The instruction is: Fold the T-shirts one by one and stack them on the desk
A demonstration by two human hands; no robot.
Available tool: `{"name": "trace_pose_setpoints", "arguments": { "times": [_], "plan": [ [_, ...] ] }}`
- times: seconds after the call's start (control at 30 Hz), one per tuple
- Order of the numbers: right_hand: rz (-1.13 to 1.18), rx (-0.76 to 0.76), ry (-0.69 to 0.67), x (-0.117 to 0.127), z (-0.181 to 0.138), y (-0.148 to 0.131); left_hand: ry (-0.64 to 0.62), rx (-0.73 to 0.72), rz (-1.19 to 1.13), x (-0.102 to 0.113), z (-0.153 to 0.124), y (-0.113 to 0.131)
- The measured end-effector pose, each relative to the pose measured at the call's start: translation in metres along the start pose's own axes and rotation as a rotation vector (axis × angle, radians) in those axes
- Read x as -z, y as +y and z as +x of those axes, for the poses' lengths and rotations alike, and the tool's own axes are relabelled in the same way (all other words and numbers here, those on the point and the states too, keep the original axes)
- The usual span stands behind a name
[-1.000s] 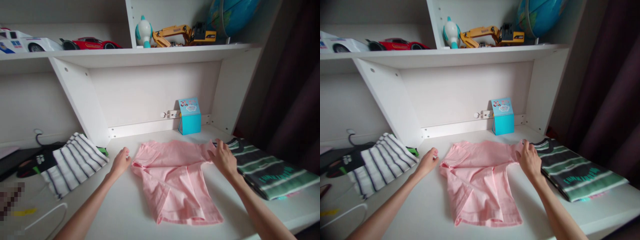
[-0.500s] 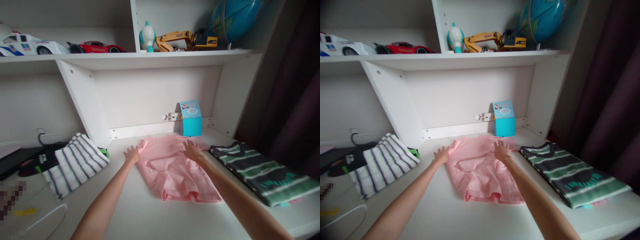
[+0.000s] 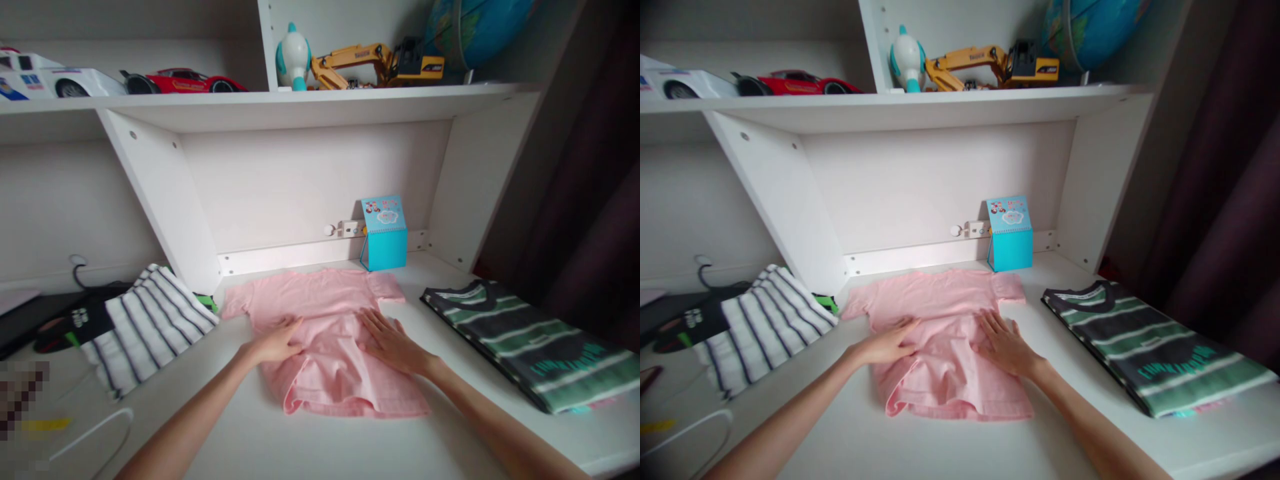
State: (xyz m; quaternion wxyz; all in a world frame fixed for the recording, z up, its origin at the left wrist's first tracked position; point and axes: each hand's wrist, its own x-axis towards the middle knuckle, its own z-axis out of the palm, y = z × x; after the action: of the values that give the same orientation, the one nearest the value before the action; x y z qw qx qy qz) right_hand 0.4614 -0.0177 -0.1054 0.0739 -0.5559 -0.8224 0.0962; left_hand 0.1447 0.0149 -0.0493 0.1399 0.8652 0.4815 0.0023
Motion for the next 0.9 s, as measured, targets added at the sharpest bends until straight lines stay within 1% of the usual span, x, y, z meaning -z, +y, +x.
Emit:
{"name": "trace_pose_setpoints", "arguments": {
  "times": [0.03, 0.07, 0.17, 0.23, 0.33, 0.4, 0.43, 0.5, 0.57, 0.7, 0.83, 0.9],
  "plan": [
    [0.012, -0.011, -0.012, 0.004, -0.001, 0.008, -0.036, -0.005, -0.069, 0.001, -0.005, -0.005],
    [0.023, -0.023, -0.024, 0.009, -0.002, 0.018, -0.041, -0.001, -0.125, 0.003, -0.010, -0.013],
    [0.041, -0.067, -0.030, 0.020, -0.002, 0.040, 0.004, 0.000, -0.259, 0.010, -0.022, -0.033],
    [0.039, -0.092, 0.015, 0.024, -0.006, 0.045, 0.050, -0.032, -0.333, 0.011, -0.030, -0.039],
    [0.046, -0.038, 0.097, 0.023, -0.024, 0.038, 0.139, -0.083, -0.418, 0.007, -0.050, -0.037],
    [0.060, 0.005, 0.139, 0.020, -0.045, 0.029, 0.162, -0.069, -0.441, 0.005, -0.066, -0.033],
    [0.073, -0.012, 0.169, 0.017, -0.056, 0.026, 0.160, -0.054, -0.445, 0.003, -0.075, -0.032],
    [0.109, -0.104, 0.237, 0.011, -0.076, 0.019, 0.158, -0.030, -0.451, 0.001, -0.090, -0.030],
    [0.154, -0.196, 0.291, 0.004, -0.088, 0.012, 0.190, -0.031, -0.461, -0.003, -0.099, -0.030],
    [0.205, -0.255, 0.372, -0.006, -0.093, -0.002, 0.275, -0.056, -0.467, -0.007, -0.101, -0.035],
    [0.226, -0.305, 0.511, -0.007, -0.094, -0.008, 0.335, -0.084, -0.583, 0.001, -0.099, -0.048],
    [0.219, -0.328, 0.588, -0.004, -0.096, -0.006, 0.326, -0.081, -0.643, 0.007, -0.102, -0.051]
  ]
}}
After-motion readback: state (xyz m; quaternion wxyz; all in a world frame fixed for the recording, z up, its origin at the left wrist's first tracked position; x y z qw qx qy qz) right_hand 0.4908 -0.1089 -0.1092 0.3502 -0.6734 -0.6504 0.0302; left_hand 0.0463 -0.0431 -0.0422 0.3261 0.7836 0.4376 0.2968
